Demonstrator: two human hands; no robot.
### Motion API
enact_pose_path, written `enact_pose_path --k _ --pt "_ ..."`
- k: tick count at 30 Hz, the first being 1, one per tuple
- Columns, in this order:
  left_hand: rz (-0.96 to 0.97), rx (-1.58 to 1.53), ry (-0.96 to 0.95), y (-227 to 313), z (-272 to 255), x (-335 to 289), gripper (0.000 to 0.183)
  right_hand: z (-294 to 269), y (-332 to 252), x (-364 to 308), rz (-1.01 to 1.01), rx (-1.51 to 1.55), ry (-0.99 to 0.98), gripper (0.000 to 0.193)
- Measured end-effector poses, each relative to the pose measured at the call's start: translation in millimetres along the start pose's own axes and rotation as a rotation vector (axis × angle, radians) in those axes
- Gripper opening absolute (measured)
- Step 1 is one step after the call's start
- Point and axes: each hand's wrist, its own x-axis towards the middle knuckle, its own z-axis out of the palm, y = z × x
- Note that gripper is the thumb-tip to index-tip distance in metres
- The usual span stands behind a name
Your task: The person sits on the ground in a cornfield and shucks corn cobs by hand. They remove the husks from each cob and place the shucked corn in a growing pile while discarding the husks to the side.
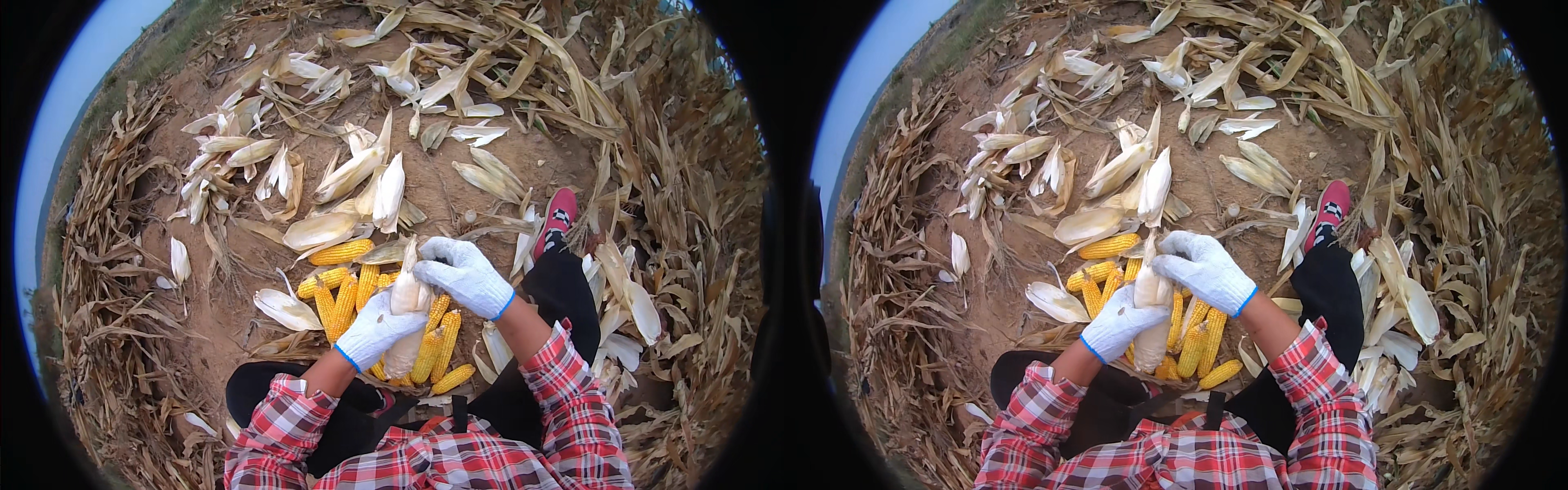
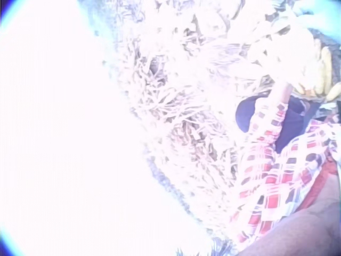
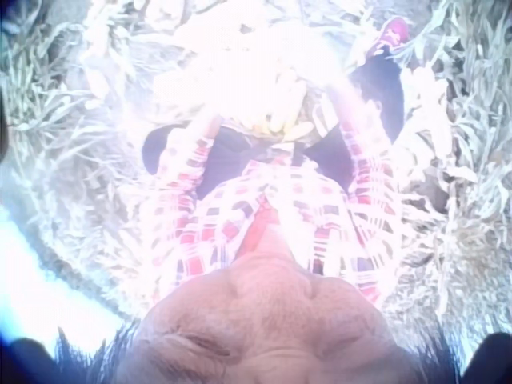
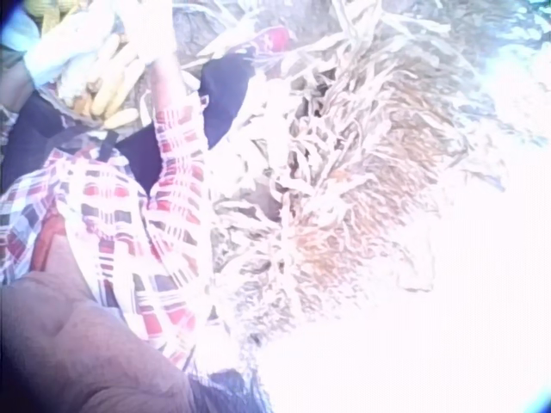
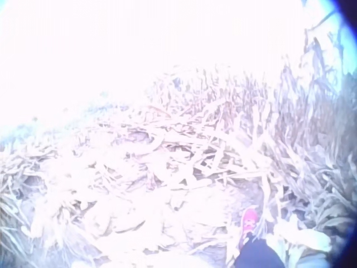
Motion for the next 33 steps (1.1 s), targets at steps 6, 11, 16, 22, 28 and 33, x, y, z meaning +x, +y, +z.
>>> enact_pose_path --k 6,11,16,22,28,33 --pt "-0.044 0.165 0.042 -3.9 -2.3 6.7 0.041 6.4 9.6 3.6 -0.142 -0.182 0.165 0.02" --pt "0.061 -0.002 0.104 -12.8 2.6 11.2 0.04 11.2 27.4 15.9 -0.074 -0.193 0.252 0.028" --pt "0.078 -0.481 0.196 -19.7 -4.7 20.0 0.044 16.7 30.5 14.4 -0.095 -0.015 0.226 0.031" --pt "-0.027 -0.677 0.199 -28.9 -15.0 32.6 0.05 13.3 28.9 17.1 -0.148 0.296 0.094 0.02" --pt "0.141 -0.587 0.28 -21.0 -11.3 29.0 0.031 11.1 10.1 4.4 0.005 0.129 -0.134 0.019" --pt "0.155 -0.459 0.498 -13.0 -30.3 33.1 0.019 20.5 25.8 -7.0 0.12 0.002 -0.431 0.026"
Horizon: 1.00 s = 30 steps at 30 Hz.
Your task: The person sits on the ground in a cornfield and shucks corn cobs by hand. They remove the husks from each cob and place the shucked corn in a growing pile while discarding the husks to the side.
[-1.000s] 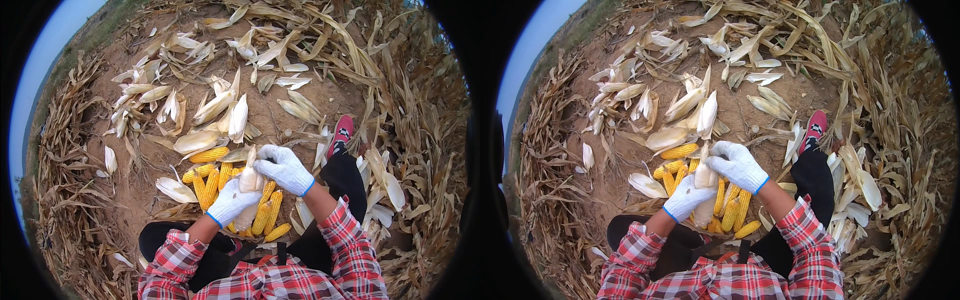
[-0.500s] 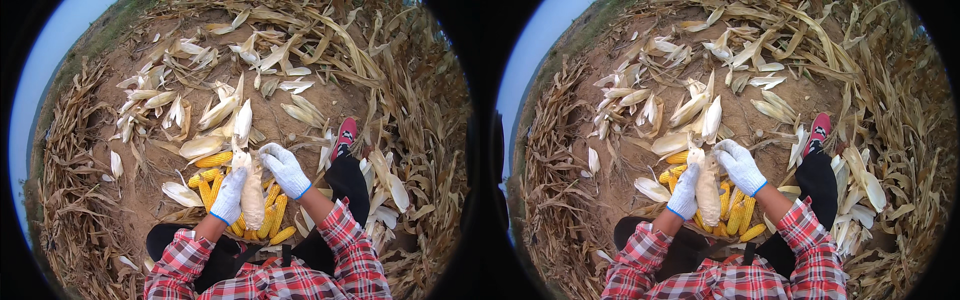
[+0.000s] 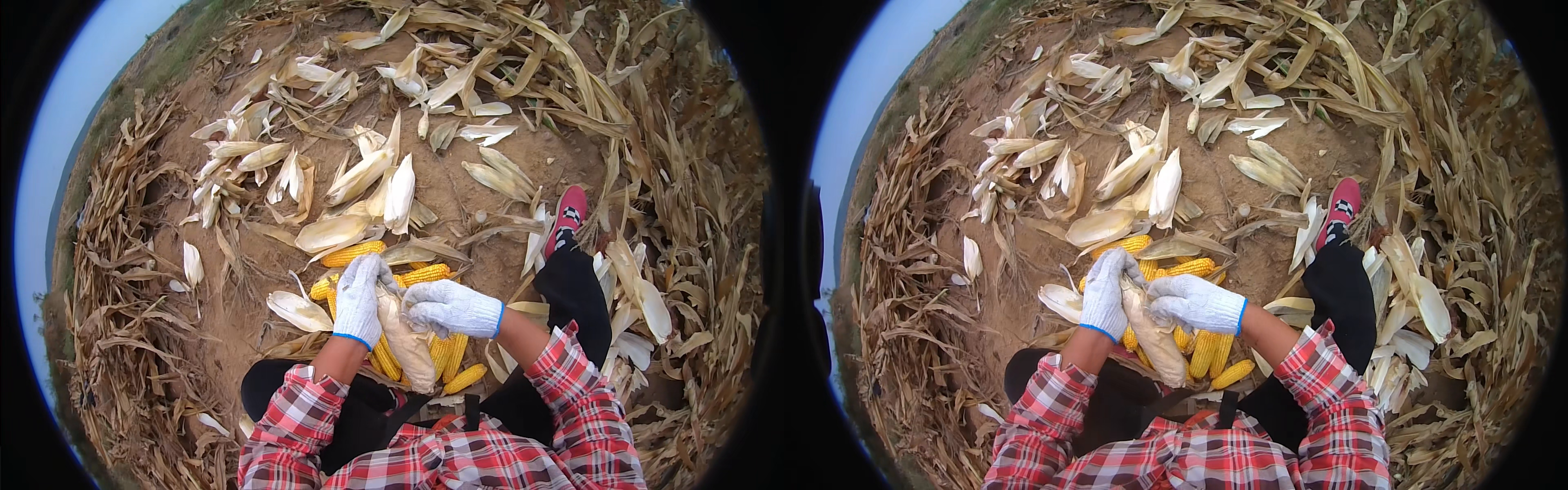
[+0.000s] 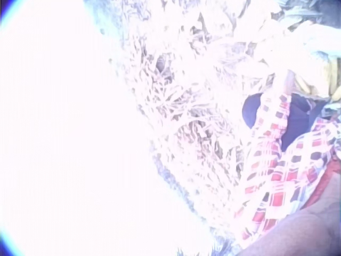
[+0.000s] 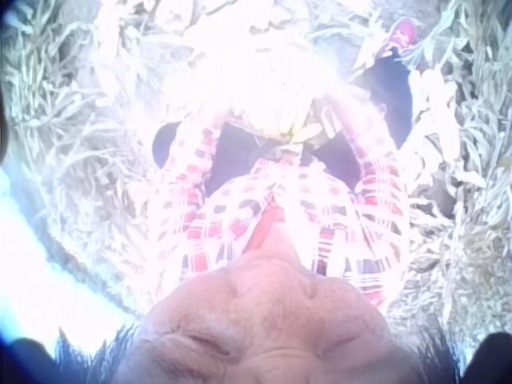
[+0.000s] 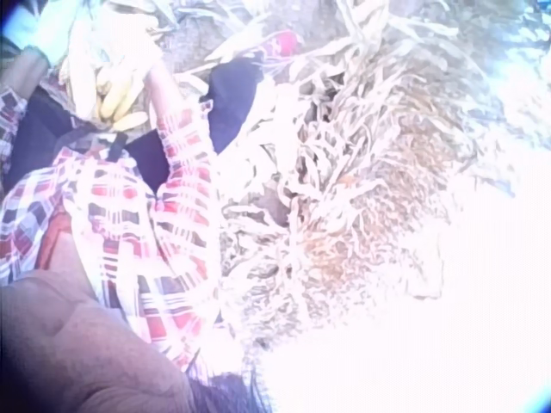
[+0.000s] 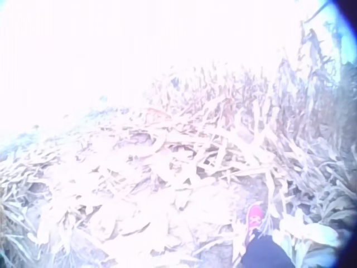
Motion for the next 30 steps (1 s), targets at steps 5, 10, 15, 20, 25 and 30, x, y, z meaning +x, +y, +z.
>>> enact_pose_path --k 5,10,15,20,25,30 --pt "-0.066 -0.019 -0.117 11.7 9.1 -5.1 0.024 25.2 33.9 10.3 -0.173 -0.23 -0.044 0.028" --pt "0.292 0.059 0.214 12.8 2.5 4.5 0.021 0.3 13.1 10.6 -0.079 0.271 0.335 0.017" --pt "0.352 0.13 0.326 16.9 0.1 0.5 0.04 -26.5 11.4 15.4 -0.244 0.557 0.543 0.012" --pt "0.128 0.245 -0.025 -11.0 15.9 -14.4 0.04 -13.4 10.6 27.3 -0.317 0.631 0.532 0.013" --pt "-0.075 0.092 -0.172 -9.1 13.7 -1.7 0.033 2.5 2.9 17.9 -0.218 0.701 0.288 0.018" --pt "0.012 0.016 -0.113 -11.8 6.5 3.4 0.033 3.9 -0.3 12.6 -0.169 0.458 0.216 0.019"
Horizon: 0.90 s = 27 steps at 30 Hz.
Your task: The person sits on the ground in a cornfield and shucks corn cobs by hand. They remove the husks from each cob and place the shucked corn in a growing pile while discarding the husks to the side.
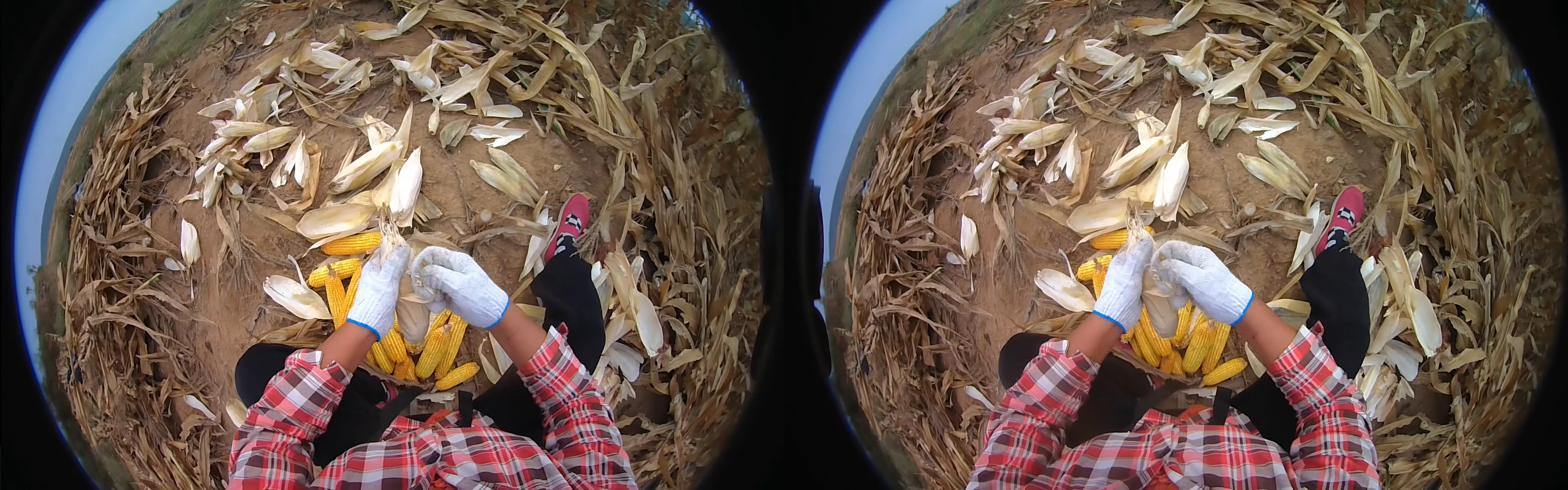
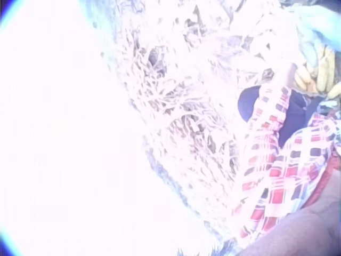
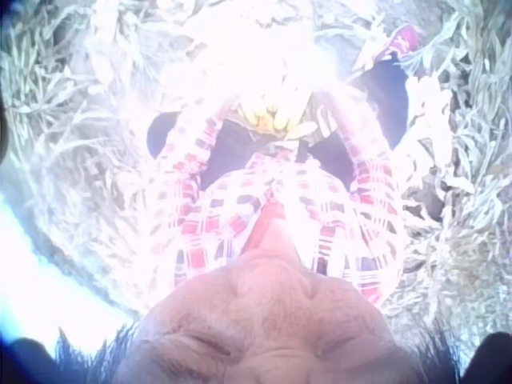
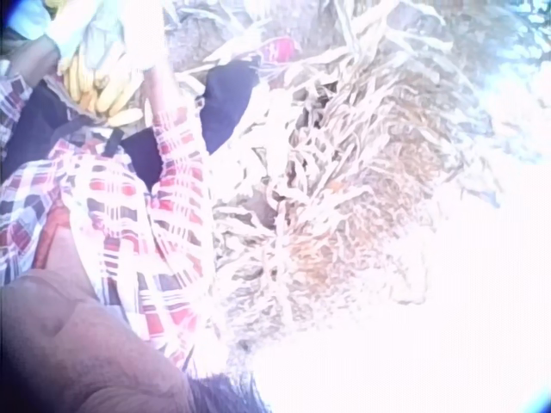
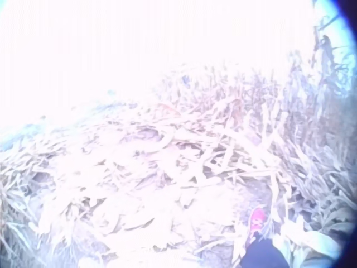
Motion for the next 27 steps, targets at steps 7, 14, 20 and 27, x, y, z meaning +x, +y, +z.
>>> enact_pose_path --k 7,14,20,27 --pt "0.233 -0.323 0.281 56.1 -36.9 36.8 0.053 -28.1 56.2 -16.6 0.046 -1.0 -0.592 0.029" --pt "0.172 -0.214 0.172 67.0 -53.2 24.8 0.041 -54.1 51.7 -26.7 0.139 -1.347 0.048 0.051" --pt "-0.008 0.44 -0.157 11.0 -6.0 -8.5 0.057 -6.7 -4.9 -0.1 -0.132 -0.679 0.19 0.067" --pt "-0.055 0.513 -0.35 13.1 11.6 -15.8 0.049 -11.3 -8.8 1.7 -0.14 -0.437 0.217 0.031"
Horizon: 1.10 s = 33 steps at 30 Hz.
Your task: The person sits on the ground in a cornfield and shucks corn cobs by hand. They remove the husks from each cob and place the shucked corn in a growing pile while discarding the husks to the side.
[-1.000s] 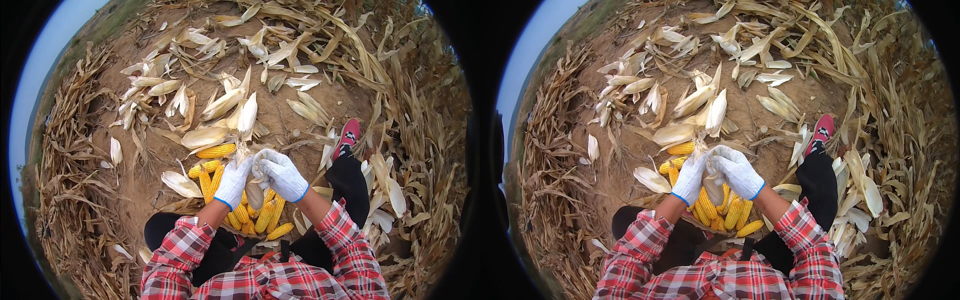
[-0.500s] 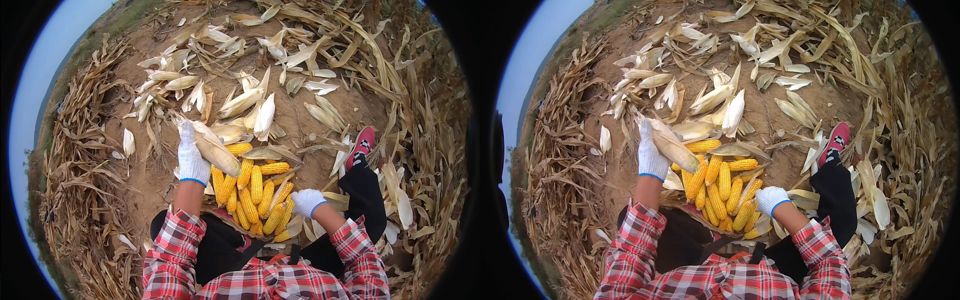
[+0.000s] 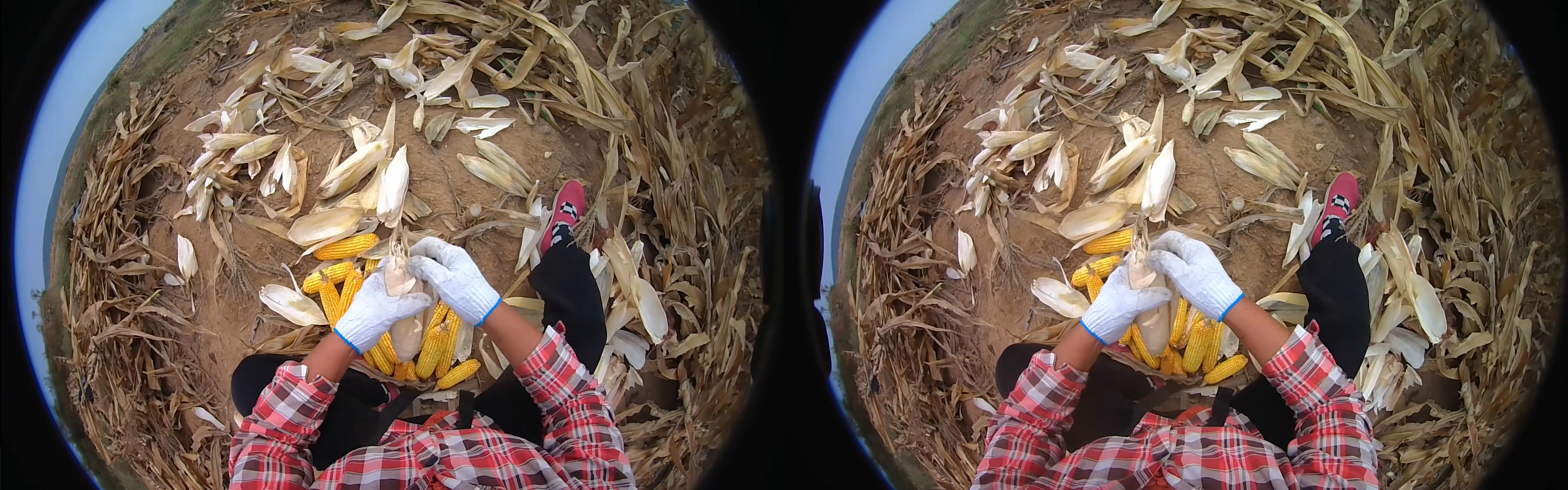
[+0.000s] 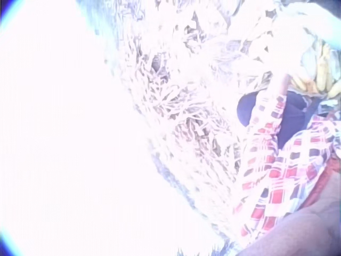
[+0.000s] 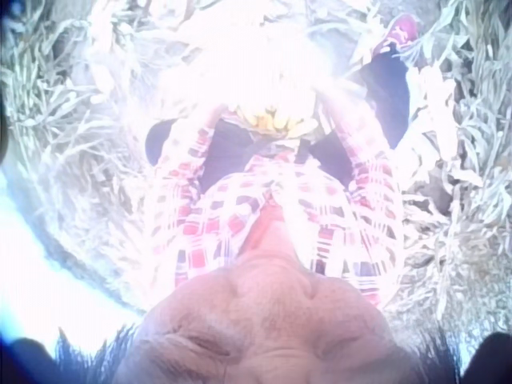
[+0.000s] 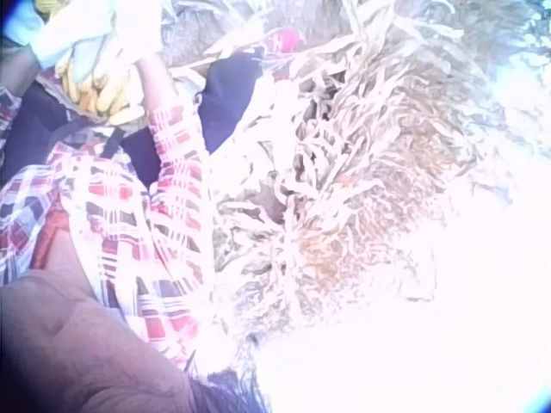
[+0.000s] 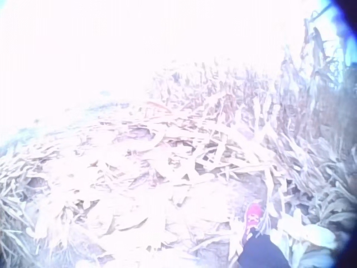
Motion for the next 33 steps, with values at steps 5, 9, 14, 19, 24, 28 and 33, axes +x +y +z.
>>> enact_pose_path --k 5,9,14,19,24,28,33 --pt "-0.06 0.024 -0.038 0.4 -1.3 -2.3 0.061 0.5 -1.4 -0.5 -0.004 0.085 0.073 0.026" --pt "0.021 0.275 0.006 -13.4 2.0 3.8 0.063 -7.3 -10.4 0.4 0.03 -0.246 0.015 0.023" --pt "-0.045 0.368 0.008 -14.9 6.0 0.3 0.06 -7.6 -7.2 -2.7 0.082 -0.22 -0.027 0.029" --pt "-0.049 0.389 0.053 -35.5 3.0 7.6 0.055 -0.1 13.3 1.5 -0.036 -0.266 0.094 0.019" --pt "0.033 0.236 0.068 -35.6 6.0 6.7 0.057 9.2 18.8 2.0 0.167 0.201 0.106 0.014" --pt "0.025 0.276 0.106 -37.8 -0.7 0.7 0.049 11.0 33.3 2.6 0.336 0.549 0.102 0.011" --pt "-0.02 -0.407 0.236 -23.5 8.9 -1.4 0.035 3.6 39.6 -0.5 0.272 0.9 0.027 0.013"
